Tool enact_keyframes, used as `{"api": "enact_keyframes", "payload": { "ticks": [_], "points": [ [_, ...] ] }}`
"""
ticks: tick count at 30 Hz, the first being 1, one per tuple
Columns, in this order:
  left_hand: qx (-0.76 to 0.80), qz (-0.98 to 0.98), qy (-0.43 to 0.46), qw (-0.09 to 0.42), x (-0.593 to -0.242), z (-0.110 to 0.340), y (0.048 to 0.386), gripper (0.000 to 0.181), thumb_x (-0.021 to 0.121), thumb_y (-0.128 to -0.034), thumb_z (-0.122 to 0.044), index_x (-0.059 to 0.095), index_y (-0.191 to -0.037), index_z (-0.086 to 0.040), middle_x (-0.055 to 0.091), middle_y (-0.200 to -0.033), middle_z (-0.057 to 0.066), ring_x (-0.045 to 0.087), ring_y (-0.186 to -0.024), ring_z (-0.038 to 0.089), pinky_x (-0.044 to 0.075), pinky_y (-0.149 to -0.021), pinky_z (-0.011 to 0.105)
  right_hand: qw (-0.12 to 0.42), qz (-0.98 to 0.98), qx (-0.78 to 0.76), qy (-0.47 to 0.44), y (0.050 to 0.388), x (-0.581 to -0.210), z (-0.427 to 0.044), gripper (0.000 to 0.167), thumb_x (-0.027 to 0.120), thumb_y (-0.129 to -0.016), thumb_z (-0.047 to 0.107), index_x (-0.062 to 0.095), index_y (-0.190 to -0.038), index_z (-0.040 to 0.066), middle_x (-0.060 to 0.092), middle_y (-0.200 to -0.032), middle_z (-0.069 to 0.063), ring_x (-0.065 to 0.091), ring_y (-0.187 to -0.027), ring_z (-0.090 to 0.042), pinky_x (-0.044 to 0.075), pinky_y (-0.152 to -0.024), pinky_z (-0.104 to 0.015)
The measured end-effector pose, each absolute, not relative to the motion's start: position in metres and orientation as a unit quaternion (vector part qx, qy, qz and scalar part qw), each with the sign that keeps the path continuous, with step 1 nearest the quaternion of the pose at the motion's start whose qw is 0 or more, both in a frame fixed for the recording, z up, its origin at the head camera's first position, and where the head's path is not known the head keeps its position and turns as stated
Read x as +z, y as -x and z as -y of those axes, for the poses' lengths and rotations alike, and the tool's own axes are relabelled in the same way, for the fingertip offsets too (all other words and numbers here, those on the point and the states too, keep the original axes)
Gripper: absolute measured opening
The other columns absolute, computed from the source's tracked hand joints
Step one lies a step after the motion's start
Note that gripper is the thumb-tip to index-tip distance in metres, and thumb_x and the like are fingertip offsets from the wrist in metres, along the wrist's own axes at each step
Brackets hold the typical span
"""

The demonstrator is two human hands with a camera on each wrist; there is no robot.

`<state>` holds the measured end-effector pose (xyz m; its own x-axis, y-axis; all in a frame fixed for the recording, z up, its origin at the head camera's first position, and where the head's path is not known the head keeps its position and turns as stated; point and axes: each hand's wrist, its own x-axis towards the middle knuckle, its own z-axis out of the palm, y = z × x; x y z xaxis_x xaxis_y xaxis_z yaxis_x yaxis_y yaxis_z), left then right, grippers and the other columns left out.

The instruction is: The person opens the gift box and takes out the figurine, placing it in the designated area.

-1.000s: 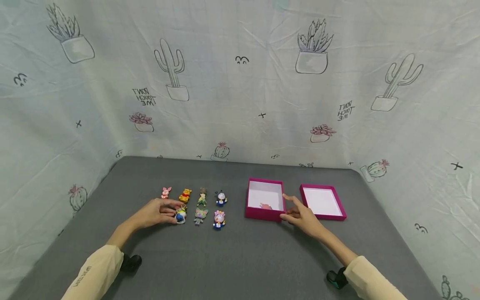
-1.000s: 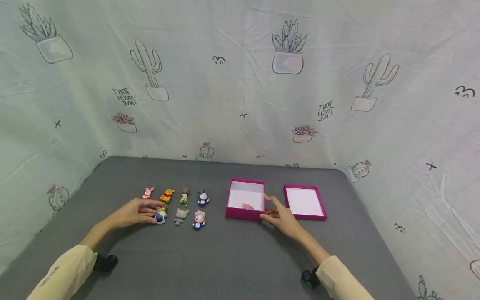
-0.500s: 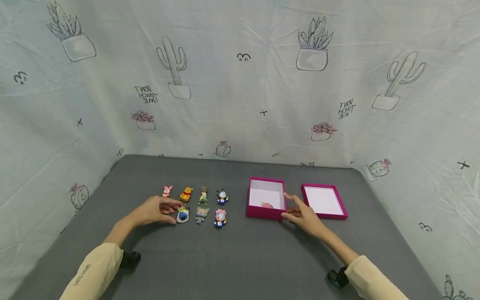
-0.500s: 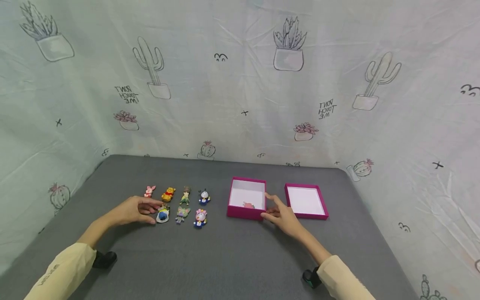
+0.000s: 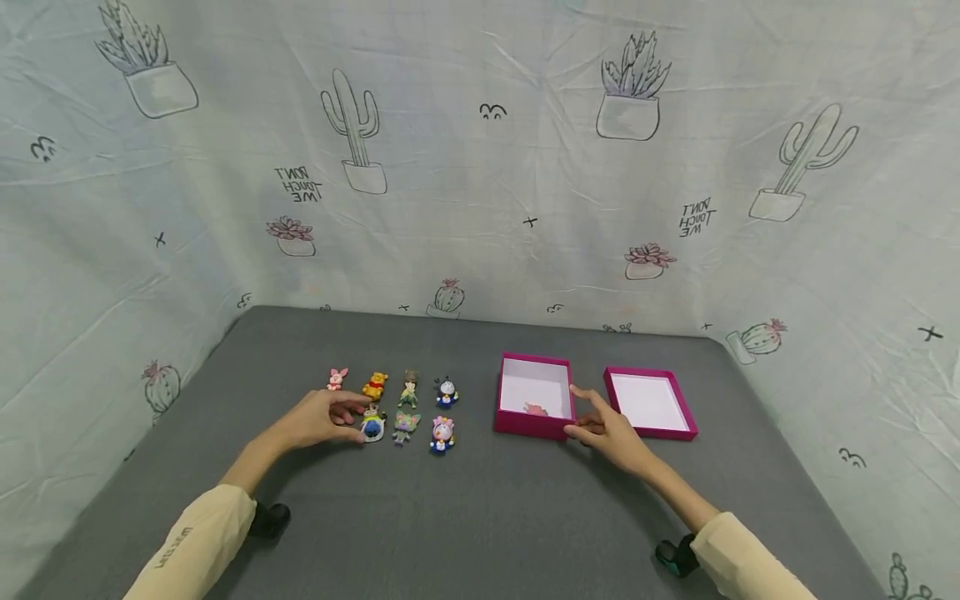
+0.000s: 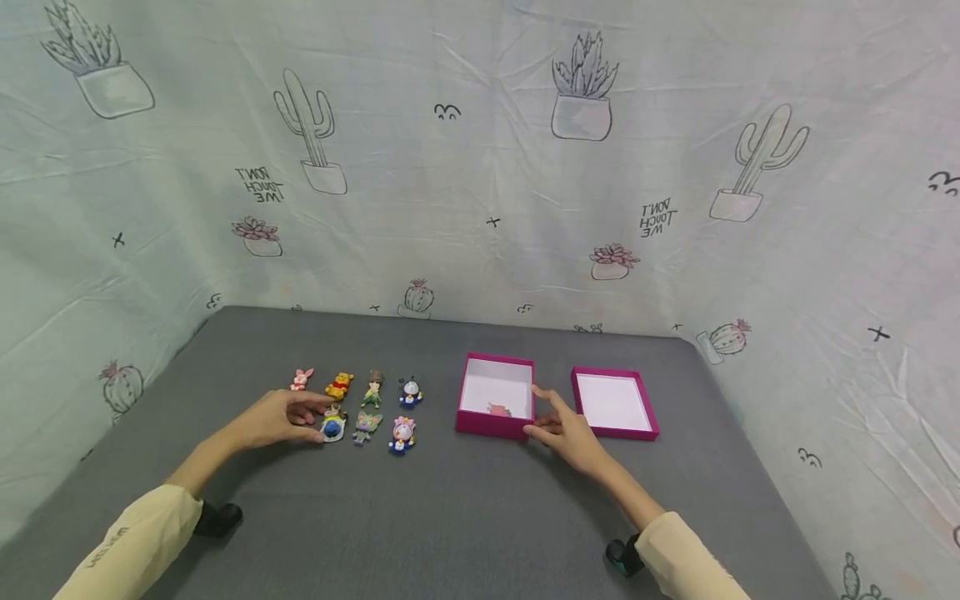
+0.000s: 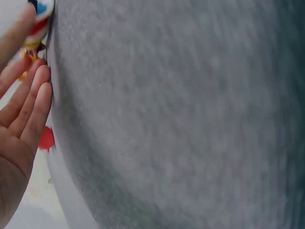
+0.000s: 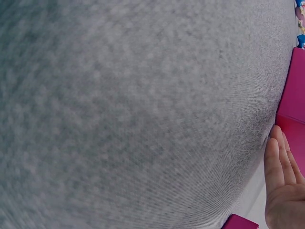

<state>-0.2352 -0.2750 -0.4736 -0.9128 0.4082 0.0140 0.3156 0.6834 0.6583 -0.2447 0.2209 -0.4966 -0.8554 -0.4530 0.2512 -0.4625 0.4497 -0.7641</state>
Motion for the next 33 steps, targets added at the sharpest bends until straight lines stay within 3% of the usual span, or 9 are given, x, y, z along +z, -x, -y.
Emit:
{"api": "enact_keyframes", "payload": {
  "ticks": [5,9,20,33],
  "points": [
    [0.356,-0.905,-0.220,0.077,-0.4724,0.2737,0.2357,0.045,0.079,-0.0790,-0.012,0.063,-0.116,0.008,0.068,-0.093,0.006,0.065,-0.081,0.011,0.054,-0.068,0.023,0.002,0.850,0.452,-0.271,0.2444,-0.4970,-0.2208,0.065,0.069,-0.090,0.015,0.036,-0.145,0.002,0.066,-0.108,-0.019,0.066,-0.093,-0.025,0.054,-0.075,-0.027],
    [0.358,-0.901,-0.226,0.089,-0.4710,0.2760,0.2357,0.037,0.078,-0.0799,-0.011,0.066,-0.110,0.007,0.068,-0.089,0.003,0.065,-0.077,0.009,0.053,-0.064,0.023,0.003,0.849,0.453,-0.272,0.2445,-0.4975,-0.2209,0.065,0.068,-0.090,0.015,0.036,-0.145,0.002,0.064,-0.110,-0.021,0.066,-0.094,-0.026,0.054,-0.076,-0.027],
    [0.375,-0.900,-0.202,0.093,-0.4742,0.2740,0.2327,0.062,0.083,-0.0748,-0.024,0.059,-0.125,0.003,0.067,-0.100,0.009,0.065,-0.082,0.012,0.054,-0.070,0.024,0.007,0.853,0.450,-0.264,0.2454,-0.4976,-0.2211,0.065,0.069,-0.089,0.017,0.037,-0.145,0.004,0.060,-0.118,-0.025,0.065,-0.095,-0.026,0.054,-0.076,-0.027],
    [0.379,-0.896,-0.209,0.095,-0.4759,0.2758,0.2339,0.060,0.082,-0.0756,-0.023,0.059,-0.124,0.003,0.068,-0.087,0.002,0.065,-0.076,0.010,0.054,-0.067,0.024,0.005,0.853,0.449,-0.264,0.2441,-0.4953,-0.2203,0.066,0.069,-0.090,0.016,0.036,-0.145,0.003,0.061,-0.118,-0.025,0.065,-0.095,-0.027,0.055,-0.076,-0.028]
  ]
}}
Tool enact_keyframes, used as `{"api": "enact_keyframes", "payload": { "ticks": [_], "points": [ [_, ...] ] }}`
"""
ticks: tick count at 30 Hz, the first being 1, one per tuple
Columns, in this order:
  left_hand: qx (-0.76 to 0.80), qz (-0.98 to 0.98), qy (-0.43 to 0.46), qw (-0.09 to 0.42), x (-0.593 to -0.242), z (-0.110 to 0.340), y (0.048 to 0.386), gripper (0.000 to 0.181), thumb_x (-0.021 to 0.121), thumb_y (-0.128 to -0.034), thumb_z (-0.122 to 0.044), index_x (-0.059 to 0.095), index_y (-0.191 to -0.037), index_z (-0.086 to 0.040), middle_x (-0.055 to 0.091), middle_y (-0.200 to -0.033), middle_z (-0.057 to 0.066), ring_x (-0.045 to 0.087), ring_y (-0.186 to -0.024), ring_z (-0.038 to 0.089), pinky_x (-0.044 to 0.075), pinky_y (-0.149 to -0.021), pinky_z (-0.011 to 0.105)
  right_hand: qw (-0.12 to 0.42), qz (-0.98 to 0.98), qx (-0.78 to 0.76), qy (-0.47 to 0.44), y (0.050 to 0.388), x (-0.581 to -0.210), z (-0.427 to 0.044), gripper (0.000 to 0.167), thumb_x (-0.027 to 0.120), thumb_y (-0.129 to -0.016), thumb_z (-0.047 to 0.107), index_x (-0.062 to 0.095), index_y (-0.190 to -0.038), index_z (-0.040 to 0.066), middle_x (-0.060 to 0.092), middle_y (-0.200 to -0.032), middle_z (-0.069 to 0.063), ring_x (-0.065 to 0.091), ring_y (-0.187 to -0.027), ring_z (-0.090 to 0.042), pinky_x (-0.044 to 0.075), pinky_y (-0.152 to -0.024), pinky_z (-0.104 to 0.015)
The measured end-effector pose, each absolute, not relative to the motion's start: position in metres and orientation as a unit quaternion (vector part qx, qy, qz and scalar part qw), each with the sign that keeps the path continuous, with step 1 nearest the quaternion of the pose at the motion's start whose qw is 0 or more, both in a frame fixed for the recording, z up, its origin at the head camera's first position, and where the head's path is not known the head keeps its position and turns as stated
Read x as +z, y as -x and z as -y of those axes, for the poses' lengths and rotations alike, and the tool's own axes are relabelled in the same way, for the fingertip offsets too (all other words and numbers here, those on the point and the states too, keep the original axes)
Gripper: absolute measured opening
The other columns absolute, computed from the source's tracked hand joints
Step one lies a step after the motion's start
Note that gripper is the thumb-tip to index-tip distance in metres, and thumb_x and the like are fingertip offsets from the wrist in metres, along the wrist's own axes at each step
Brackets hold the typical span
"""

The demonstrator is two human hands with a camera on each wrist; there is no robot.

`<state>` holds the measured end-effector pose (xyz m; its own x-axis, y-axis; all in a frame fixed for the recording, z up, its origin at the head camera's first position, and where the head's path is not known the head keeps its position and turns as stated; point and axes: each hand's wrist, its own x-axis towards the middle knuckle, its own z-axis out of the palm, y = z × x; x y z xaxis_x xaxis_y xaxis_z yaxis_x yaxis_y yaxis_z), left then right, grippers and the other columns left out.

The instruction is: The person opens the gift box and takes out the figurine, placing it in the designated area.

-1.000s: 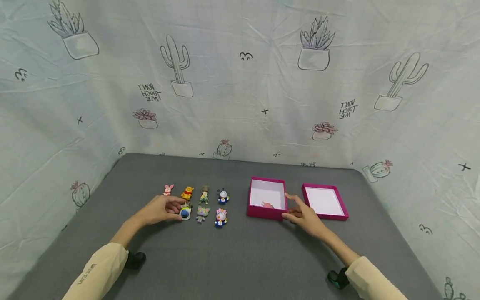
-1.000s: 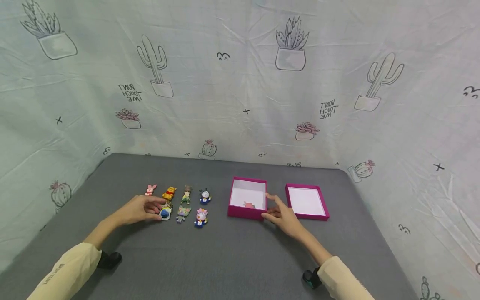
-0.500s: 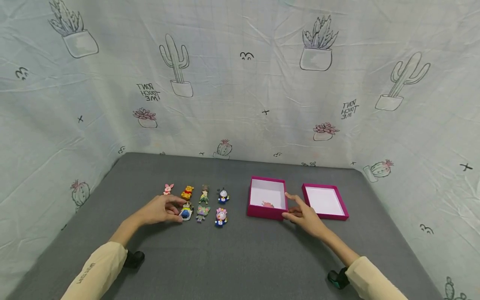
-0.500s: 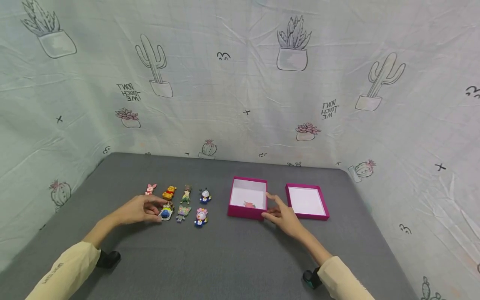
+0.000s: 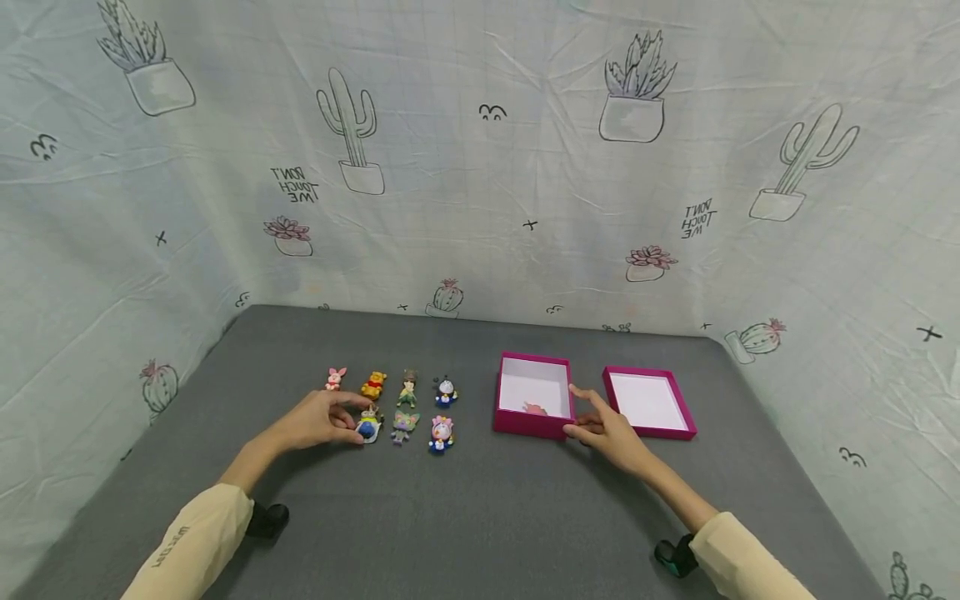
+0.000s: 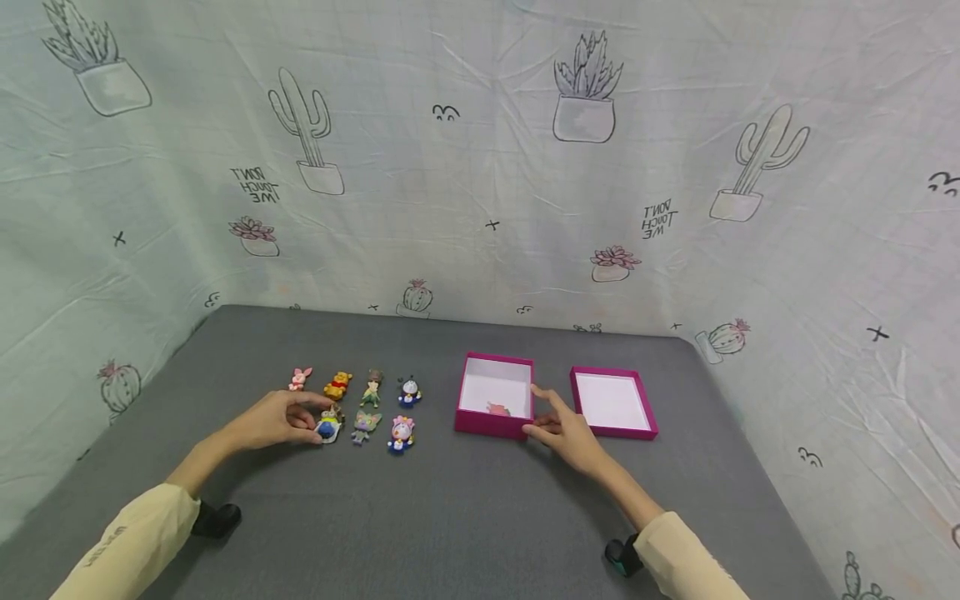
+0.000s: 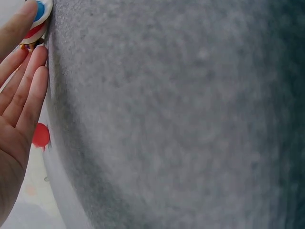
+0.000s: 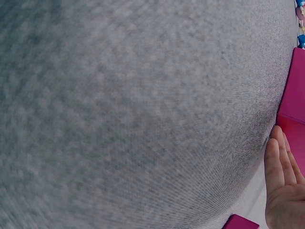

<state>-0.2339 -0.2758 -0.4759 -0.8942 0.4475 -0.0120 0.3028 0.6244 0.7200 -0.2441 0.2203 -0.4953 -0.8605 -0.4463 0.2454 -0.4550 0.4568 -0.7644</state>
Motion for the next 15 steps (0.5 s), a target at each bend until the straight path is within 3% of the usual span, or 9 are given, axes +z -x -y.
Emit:
{"api": "enact_keyframes", "payload": {
  "ticks": [10,15],
  "points": [
    [0.362,-0.906,-0.200,0.090,-0.4747,0.2825,0.2328,0.058,0.083,-0.0745,-0.025,0.061,-0.122,0.000,0.067,-0.092,0.002,0.063,-0.077,0.012,0.053,-0.067,0.024,0.011,0.852,0.448,-0.270,0.2433,-0.4950,-0.2198,0.066,0.069,-0.089,0.014,0.036,-0.145,0.002,0.066,-0.107,-0.020,0.066,-0.092,-0.025,0.055,-0.075,-0.028],
    [0.367,-0.906,-0.189,0.095,-0.4744,0.2815,0.2321,0.060,0.084,-0.0727,-0.025,0.062,-0.122,0.001,0.067,-0.094,0.003,0.064,-0.081,0.015,0.054,-0.069,0.024,0.009,0.853,0.447,-0.268,0.2425,-0.4951,-0.2192,0.066,0.069,-0.089,0.014,0.036,-0.145,0.003,0.064,-0.111,-0.022,0.066,-0.094,-0.027,0.055,-0.075,-0.029]
  ]
}}
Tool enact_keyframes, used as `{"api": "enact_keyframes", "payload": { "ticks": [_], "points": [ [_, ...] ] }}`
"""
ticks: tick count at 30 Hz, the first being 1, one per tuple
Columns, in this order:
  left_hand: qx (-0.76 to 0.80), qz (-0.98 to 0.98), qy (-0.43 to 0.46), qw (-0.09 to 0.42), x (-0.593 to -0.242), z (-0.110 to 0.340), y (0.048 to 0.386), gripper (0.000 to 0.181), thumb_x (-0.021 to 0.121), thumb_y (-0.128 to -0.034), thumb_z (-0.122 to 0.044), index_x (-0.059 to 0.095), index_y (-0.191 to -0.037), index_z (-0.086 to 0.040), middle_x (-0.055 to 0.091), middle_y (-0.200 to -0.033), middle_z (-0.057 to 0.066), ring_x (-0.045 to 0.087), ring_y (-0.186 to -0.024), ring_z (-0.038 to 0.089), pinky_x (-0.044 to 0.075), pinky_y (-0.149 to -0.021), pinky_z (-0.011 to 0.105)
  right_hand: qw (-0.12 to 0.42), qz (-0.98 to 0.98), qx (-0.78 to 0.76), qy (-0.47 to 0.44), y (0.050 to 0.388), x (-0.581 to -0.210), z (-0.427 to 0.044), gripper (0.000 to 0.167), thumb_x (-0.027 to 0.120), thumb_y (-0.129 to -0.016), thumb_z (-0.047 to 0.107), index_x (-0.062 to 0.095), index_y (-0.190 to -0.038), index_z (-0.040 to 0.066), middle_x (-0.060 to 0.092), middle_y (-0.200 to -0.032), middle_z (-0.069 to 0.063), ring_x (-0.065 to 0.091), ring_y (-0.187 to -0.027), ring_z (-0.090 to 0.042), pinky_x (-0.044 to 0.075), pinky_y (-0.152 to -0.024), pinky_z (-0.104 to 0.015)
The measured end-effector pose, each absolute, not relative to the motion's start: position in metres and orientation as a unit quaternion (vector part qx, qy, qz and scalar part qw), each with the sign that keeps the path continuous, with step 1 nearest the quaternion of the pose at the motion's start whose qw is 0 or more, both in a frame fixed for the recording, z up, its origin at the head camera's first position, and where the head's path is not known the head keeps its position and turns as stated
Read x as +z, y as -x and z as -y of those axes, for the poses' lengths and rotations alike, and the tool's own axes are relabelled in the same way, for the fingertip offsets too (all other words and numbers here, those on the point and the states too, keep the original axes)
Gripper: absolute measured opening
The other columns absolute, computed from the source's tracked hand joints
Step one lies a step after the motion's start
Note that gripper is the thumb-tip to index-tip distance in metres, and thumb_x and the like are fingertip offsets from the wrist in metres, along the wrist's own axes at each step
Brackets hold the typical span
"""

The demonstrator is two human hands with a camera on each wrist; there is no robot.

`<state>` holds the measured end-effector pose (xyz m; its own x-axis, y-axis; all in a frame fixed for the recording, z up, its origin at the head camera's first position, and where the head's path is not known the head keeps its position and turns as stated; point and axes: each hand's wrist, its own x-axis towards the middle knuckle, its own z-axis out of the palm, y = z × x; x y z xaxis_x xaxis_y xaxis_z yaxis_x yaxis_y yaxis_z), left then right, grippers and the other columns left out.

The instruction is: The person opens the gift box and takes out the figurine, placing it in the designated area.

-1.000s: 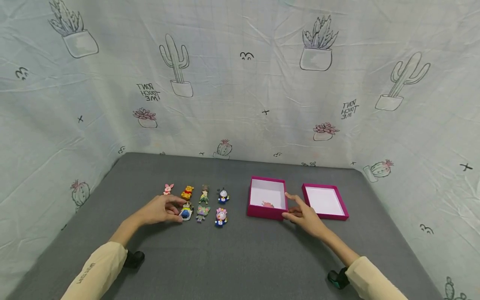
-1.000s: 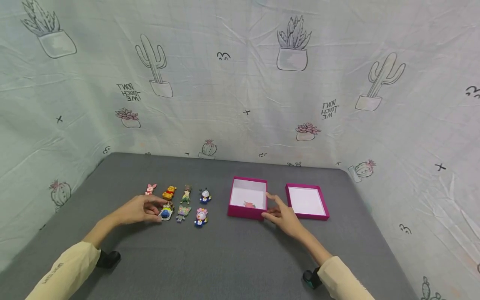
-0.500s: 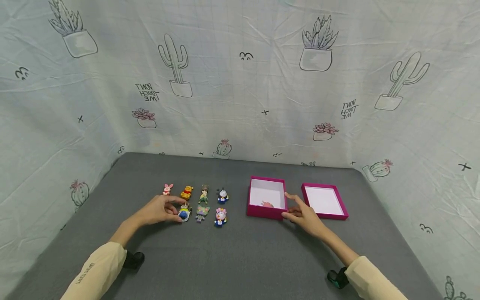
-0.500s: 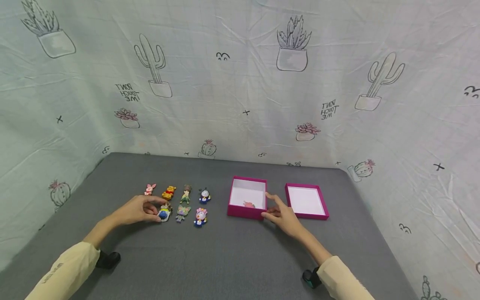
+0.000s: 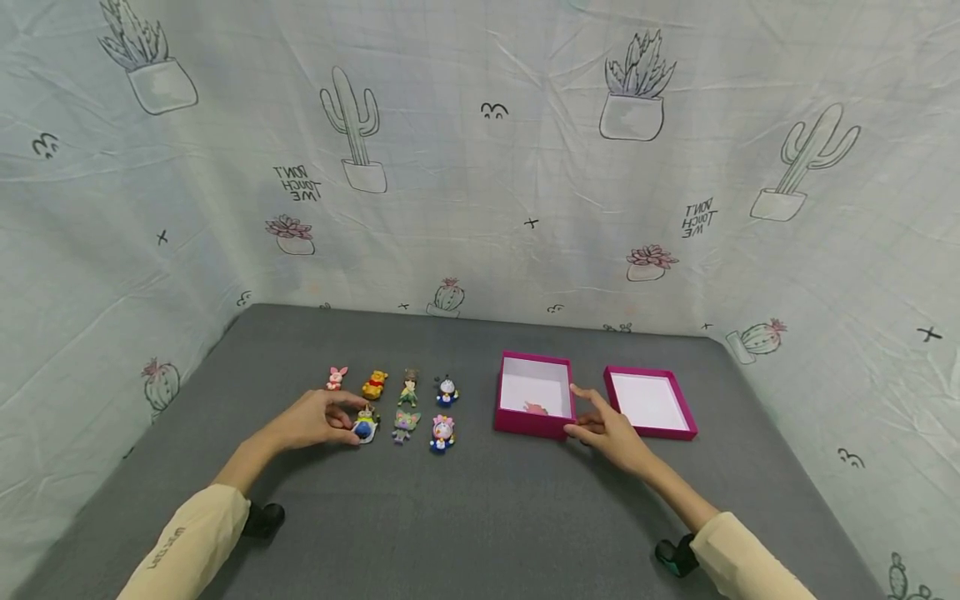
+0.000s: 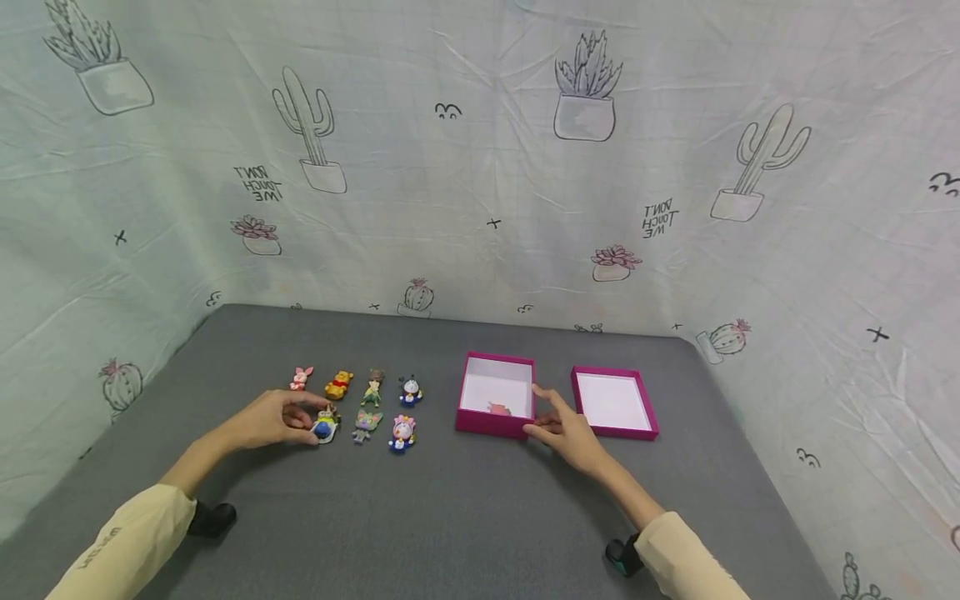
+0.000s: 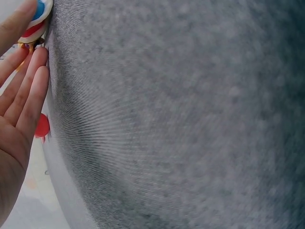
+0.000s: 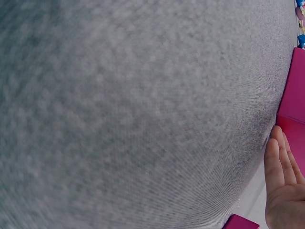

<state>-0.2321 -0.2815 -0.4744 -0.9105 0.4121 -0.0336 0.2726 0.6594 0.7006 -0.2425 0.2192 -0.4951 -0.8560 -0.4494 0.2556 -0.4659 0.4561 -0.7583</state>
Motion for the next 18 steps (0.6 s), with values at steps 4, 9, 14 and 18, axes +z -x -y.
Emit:
{"api": "enact_keyframes", "payload": {
  "ticks": [4,9,14,18],
  "points": [
    [0.365,-0.908,-0.181,0.096,-0.4743,0.2808,0.2318,0.066,0.086,-0.0705,-0.027,0.061,-0.123,0.003,0.068,-0.096,0.004,0.064,-0.084,0.016,0.054,-0.070,0.025,0.009,0.853,0.447,-0.268,0.2420,-0.4954,-0.2195,0.066,0.069,-0.089,0.014,0.036,-0.145,0.004,0.061,-0.116,-0.025,0.065,-0.094,-0.027,0.055,-0.076,-0.029],
    [0.355,-0.912,-0.185,0.088,-0.4763,0.2815,0.2325,0.068,0.086,-0.0703,-0.029,0.060,-0.124,0.004,0.068,-0.097,0.003,0.063,-0.084,0.015,0.054,-0.071,0.026,0.009,0.855,0.446,-0.264,0.2417,-0.4963,-0.2199,0.066,0.069,-0.089,0.015,0.036,-0.145,0.004,0.062,-0.114,-0.024,0.065,-0.094,-0.027,0.055,-0.076,-0.028],
    [0.357,-0.912,-0.184,0.083,-0.4752,0.2822,0.2318,0.065,0.085,-0.0710,-0.028,0.061,-0.124,0.003,0.067,-0.102,0.006,0.063,-0.084,0.014,0.054,-0.072,0.025,0.008,0.854,0.447,-0.265,0.2415,-0.4964,-0.2199,0.066,0.069,-0.090,0.015,0.035,-0.146,0.003,0.062,-0.115,-0.025,0.065,-0.095,-0.028,0.055,-0.076,-0.029],
    [0.363,-0.912,-0.177,0.072,-0.4725,0.2856,0.2294,0.065,0.085,-0.0713,-0.029,0.061,-0.124,0.002,0.067,-0.109,0.010,0.064,-0.085,0.013,0.054,-0.074,0.027,0.006,0.854,0.449,-0.265,0.2412,-0.4963,-0.2196,0.066,0.068,-0.090,0.015,0.035,-0.146,0.003,0.062,-0.114,-0.024,0.065,-0.096,-0.029,0.054,-0.076,-0.029]
  ]
}}
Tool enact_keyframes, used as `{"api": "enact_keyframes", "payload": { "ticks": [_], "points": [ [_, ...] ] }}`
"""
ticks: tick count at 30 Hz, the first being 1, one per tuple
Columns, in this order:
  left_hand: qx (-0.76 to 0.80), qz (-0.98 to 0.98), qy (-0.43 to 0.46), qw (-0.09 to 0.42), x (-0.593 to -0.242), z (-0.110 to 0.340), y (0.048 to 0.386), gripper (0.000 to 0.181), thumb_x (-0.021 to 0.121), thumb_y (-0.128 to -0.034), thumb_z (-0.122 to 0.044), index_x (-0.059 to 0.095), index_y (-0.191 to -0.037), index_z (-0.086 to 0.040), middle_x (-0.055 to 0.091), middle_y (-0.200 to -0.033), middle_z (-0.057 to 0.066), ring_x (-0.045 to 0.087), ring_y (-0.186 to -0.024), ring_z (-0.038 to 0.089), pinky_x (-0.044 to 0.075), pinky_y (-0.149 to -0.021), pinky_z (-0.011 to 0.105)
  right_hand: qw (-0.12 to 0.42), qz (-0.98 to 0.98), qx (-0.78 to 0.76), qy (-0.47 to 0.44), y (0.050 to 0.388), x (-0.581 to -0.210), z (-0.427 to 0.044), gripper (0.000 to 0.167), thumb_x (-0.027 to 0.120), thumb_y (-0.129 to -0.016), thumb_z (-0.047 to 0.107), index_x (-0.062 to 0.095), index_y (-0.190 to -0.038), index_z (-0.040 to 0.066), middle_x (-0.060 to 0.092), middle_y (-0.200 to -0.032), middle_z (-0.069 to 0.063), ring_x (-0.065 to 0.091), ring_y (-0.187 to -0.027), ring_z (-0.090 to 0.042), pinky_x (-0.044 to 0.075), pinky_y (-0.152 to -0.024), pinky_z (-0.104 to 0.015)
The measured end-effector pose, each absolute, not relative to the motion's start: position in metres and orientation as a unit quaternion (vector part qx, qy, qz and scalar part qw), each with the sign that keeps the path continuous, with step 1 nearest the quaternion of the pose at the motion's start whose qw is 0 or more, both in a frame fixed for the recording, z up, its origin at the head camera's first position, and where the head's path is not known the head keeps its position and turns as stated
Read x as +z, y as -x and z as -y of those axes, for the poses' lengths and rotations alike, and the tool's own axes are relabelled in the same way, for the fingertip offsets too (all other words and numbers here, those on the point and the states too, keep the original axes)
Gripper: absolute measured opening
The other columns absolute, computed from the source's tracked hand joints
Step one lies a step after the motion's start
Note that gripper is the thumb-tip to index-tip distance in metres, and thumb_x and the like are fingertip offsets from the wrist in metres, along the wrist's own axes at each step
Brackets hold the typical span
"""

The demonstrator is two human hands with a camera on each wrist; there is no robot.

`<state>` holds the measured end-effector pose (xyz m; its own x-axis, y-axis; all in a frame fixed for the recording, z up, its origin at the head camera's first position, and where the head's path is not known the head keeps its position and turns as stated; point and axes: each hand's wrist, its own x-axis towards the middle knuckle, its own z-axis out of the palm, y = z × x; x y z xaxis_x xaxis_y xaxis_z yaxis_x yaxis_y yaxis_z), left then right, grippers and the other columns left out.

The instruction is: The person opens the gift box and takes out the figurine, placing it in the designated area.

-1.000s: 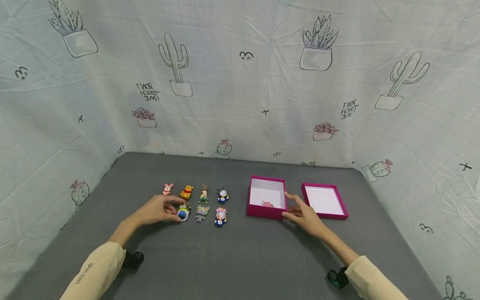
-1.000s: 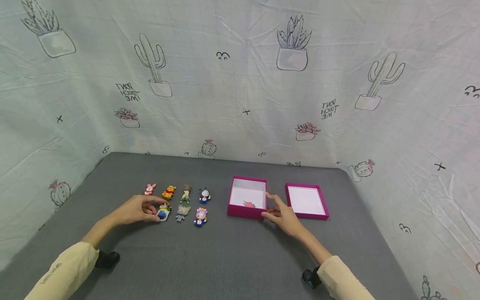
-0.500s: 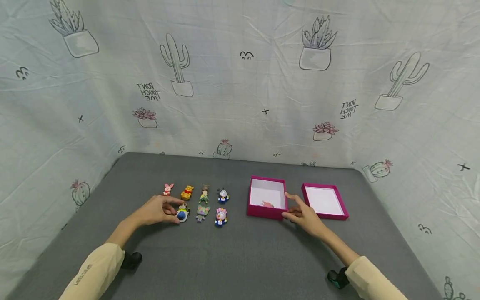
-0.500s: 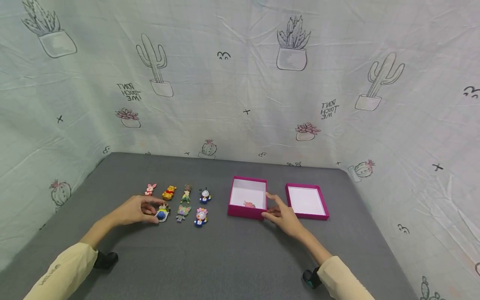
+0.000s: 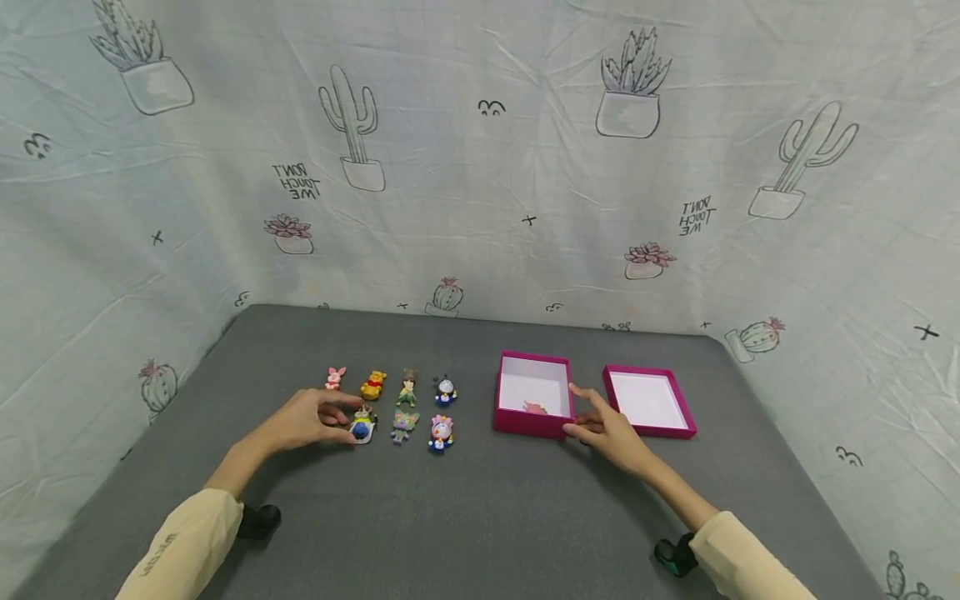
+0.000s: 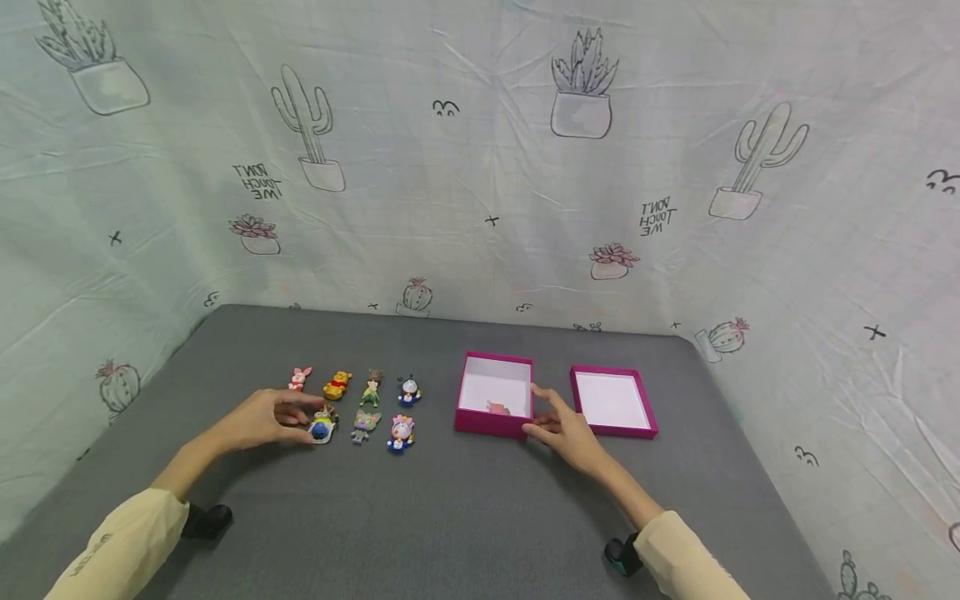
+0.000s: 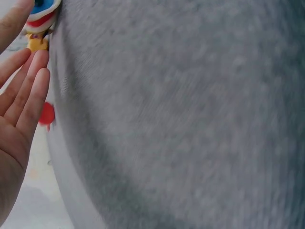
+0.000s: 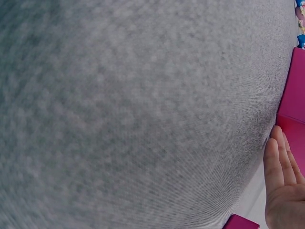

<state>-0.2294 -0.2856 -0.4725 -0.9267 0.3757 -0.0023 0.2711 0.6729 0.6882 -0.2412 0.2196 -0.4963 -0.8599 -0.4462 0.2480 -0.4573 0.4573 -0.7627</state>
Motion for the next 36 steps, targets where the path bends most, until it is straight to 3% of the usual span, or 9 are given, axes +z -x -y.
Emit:
{"api": "enact_keyframes", "payload": {
  "ticks": [7,11,14,17,19,24,29,36],
  "points": [
    [0.379,-0.908,-0.181,-0.008,-0.464,0.298,0.222,0.058,0.084,-0.0722,-0.027,0.065,-0.120,-0.001,0.067,-0.112,0.013,0.066,-0.088,0.014,0.054,-0.078,0.028,-0.001,0.854,0.452,-0.258,0.243,-0.494,-0.219,0.067,0.068,-0.090,0.016,0.035,-0.146,0.004,0.062,-0.116,-0.025,0.065,-0.096,-0.028,0.054,-0.076,-0.028],
    [0.435,-0.879,-0.188,-0.058,-0.461,0.300,0.220,0.048,0.080,-0.0779,-0.021,0.065,-0.118,0.001,0.068,-0.109,0.017,0.067,-0.094,0.023,0.052,-0.081,0.023,-0.001,0.854,0.453,-0.255,0.243,-0.492,-0.219,0.067,0.069,-0.090,0.017,0.035,-0.146,0.004,0.062,-0.115,-0.024,0.065,-0.096,-0.028,0.054,-0.076,-0.028],
    [0.500,-0.844,-0.186,-0.055,-0.460,0.295,0.222,0.047,0.076,-0.0820,-0.015,0.061,-0.121,0.005,0.064,-0.116,0.024,0.065,-0.102,0.021,0.050,-0.084,0.021,-0.002,0.855,0.453,-0.252,0.243,-0.491,-0.219,0.067,0.069,-0.090,0.017,0.035,-0.146,0.005,0.063,-0.114,-0.024,0.065,-0.096,-0.028,0.054,-0.076,-0.028],
    [0.554,-0.808,-0.192,-0.048,-0.460,0.288,0.225,0.046,0.073,-0.0839,-0.006,0.056,-0.124,0.011,0.061,-0.121,0.025,0.064,-0.104,0.011,0.050,-0.085,0.021,-0.003,0.855,0.454,-0.252,0.244,-0.492,-0.219,0.067,0.069,-0.089,0.016,0.035,-0.146,0.004,0.063,-0.114,-0.023,0.065,-0.095,-0.026,0.054,-0.076,-0.028],
    [0.575,-0.792,-0.198,-0.048,-0.459,0.281,0.226,0.045,0.071,-0.0845,-0.001,0.055,-0.124,0.013,0.064,-0.120,0.017,0.064,-0.103,0.007,0.051,-0.084,0.021,-0.007,0.854,0.455,-0.251,0.244,-0.492,-0.220,0.067,0.069,-0.089,0.016,0.035,-0.146,0.004,0.062,-0.116,-0.023,0.065,-0.095,-0.025,0.054,-0.077,-0.028],
    [0.606,-0.764,-0.215,-0.049,-0.454,0.263,0.229,0.041,0.068,-0.0845,0.005,0.054,-0.121,0.017,0.068,-0.111,-0.007,0.065,-0.101,0.016,0.052,-0.083,0.024,-0.007,0.853,0.459,-0.248,0.245,-0.491,-0.219,0.067,0.069,-0.089,0.017,0.036,-0.146,0.004,0.061,-0.119,-0.024,0.065,-0.093,-0.022,0.055,-0.077,-0.028],
    [0.623,-0.748,-0.228,-0.032,-0.452,0.250,0.233,0.038,0.067,-0.0853,0.005,0.054,-0.119,0.017,0.068,-0.109,-0.007,0.066,-0.098,0.016,0.053,-0.081,0.025,0.001,0.849,0.458,-0.262,0.243,-0.490,-0.217,0.065,0.068,-0.090,0.015,0.036,-0.144,0.001,0.064,-0.112,-0.024,0.066,-0.092,-0.024,0.055,-0.077,-0.031],
    [0.628,-0.742,-0.236,-0.004,-0.446,0.231,0.240,0.036,0.065,-0.0880,0.003,0.054,-0.120,0.016,0.068,-0.109,-0.005,0.065,-0.098,0.010,0.053,-0.080,0.026,-0.001,0.852,0.460,-0.250,0.244,-0.489,-0.216,0.066,0.070,-0.089,0.016,0.037,-0.144,0.002,0.063,-0.115,-0.024,0.066,-0.091,-0.021,0.055,-0.078,-0.032]
  ]
}}
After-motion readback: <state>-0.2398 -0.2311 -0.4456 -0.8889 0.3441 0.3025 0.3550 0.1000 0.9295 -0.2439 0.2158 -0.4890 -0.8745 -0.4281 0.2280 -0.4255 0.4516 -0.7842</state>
